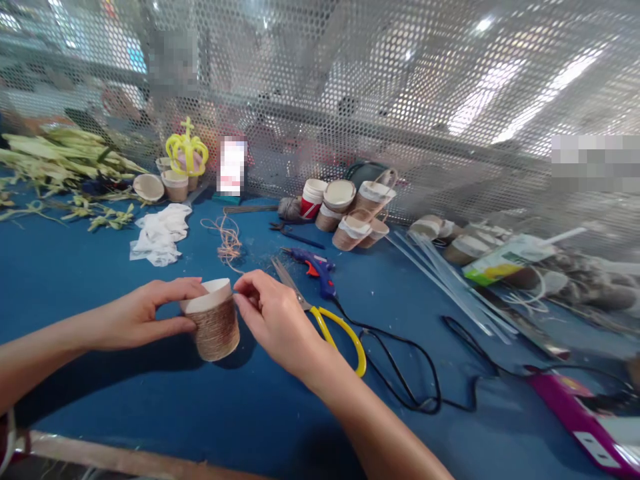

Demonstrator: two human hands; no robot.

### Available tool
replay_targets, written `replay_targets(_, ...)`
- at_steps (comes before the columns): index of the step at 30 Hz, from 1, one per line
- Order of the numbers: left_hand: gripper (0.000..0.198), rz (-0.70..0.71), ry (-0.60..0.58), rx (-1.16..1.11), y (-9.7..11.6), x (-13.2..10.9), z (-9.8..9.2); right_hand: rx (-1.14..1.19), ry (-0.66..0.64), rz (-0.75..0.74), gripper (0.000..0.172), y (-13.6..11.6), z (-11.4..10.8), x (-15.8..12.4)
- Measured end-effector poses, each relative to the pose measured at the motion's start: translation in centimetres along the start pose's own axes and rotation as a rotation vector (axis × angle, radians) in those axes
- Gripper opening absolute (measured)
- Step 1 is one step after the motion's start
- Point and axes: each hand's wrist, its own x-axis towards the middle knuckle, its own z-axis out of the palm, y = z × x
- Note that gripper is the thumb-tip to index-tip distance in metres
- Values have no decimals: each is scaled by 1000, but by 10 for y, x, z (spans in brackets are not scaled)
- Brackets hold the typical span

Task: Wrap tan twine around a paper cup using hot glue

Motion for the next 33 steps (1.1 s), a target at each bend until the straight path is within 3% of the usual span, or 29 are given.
replay_targets(5, 17, 39, -3, -55, -3, -2, -1, 150, -39, 75, 3, -1, -1, -1)
replay_targets(12, 16, 82, -86, -209, -2, -4, -5, 318, -177, 156, 26, -3, -7, 0)
replay_targets(22, 14, 92, -192, -316, -1, -2, -9, 364, -405, 174, 17, 2, -16, 3)
replay_targets(29, 22, -48, -76, -238, -6, -3, -4, 299, -395, 185, 11, 4, -14, 6)
replay_targets(33, 16, -100, -10, -192, -4, -3, 0, 272, -371, 188, 12, 1, -12, 6)
